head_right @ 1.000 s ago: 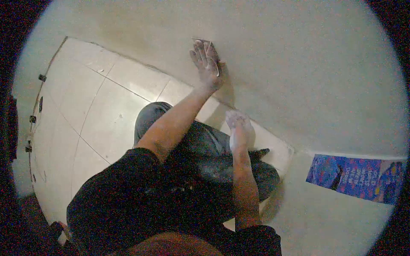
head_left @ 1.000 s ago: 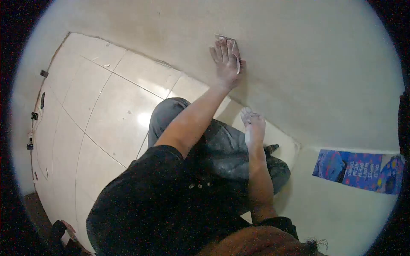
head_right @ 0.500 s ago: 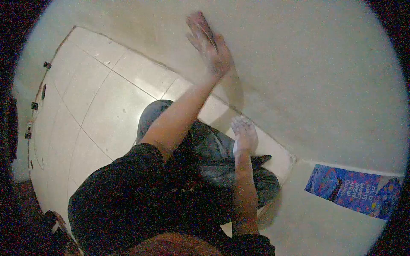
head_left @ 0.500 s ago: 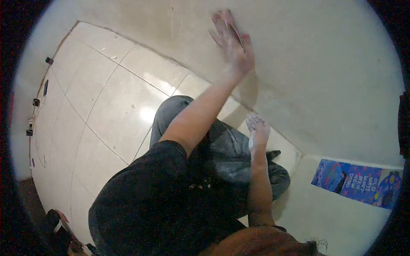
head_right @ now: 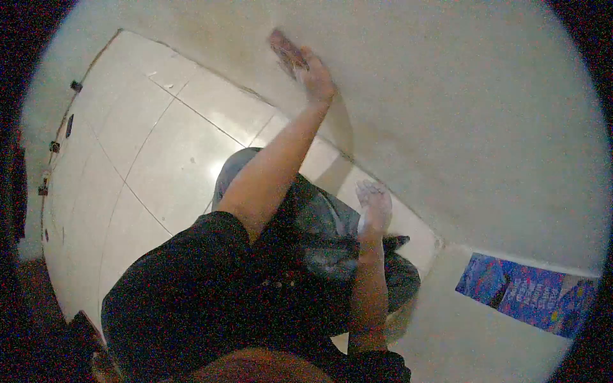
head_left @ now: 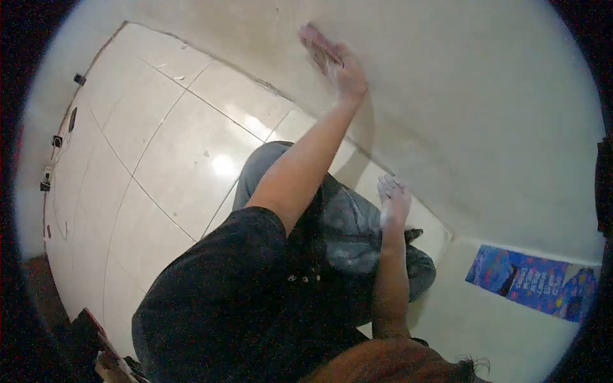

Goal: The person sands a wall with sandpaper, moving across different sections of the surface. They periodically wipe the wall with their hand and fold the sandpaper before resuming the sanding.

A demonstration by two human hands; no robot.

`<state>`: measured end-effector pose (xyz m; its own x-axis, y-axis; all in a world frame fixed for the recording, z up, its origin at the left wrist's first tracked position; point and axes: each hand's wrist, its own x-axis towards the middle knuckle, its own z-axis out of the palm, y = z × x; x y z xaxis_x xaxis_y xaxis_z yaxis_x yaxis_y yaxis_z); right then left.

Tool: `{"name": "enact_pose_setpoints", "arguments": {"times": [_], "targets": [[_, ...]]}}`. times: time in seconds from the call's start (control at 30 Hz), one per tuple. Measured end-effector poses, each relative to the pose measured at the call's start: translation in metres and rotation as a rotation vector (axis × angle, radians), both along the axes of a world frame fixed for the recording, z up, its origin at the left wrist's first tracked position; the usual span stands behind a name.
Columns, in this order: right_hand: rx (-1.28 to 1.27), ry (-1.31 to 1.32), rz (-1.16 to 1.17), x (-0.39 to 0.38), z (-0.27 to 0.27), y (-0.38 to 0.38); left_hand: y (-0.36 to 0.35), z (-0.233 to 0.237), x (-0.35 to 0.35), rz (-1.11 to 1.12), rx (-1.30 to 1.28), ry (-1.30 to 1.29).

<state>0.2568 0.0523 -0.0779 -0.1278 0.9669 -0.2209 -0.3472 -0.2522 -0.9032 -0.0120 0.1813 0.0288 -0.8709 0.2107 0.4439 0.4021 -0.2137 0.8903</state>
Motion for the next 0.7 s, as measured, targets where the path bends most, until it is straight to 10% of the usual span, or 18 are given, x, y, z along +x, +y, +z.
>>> {"name": "enact_pose_setpoints", "arguments": {"times": [0.17, 0.33, 0.47, 0.53, 0.6, 0.7], "targets": [[-0.098, -0.037, -0.040, -0.011, 0.010, 0.007, -0.003, 0.027, -0.029, -0.136, 0.213, -0.101], [-0.051, -0.018, 0.036, -0.006, 0.001, 0.003, 0.074, -0.025, -0.077, 0.049, -0.335, -0.472], [-0.088, -0.095, -0.012, -0.014, 0.010, 0.003, 0.018, -0.018, -0.072, -0.203, 0.372, -0.859], [-0.117, -0.098, -0.046, -0.014, 0.013, 0.003, 0.023, -0.007, -0.067, 0.279, 0.038, -0.039], [-0.088, -0.045, -0.026, -0.009, 0.006, -0.002, 0.023, -0.013, -0.065, 0.328, -0.343, 0.131], [-0.062, -0.108, 0.026, -0.011, 0.005, 0.004, 0.031, -0.016, -0.079, -0.056, -0.577, -0.424]]}}
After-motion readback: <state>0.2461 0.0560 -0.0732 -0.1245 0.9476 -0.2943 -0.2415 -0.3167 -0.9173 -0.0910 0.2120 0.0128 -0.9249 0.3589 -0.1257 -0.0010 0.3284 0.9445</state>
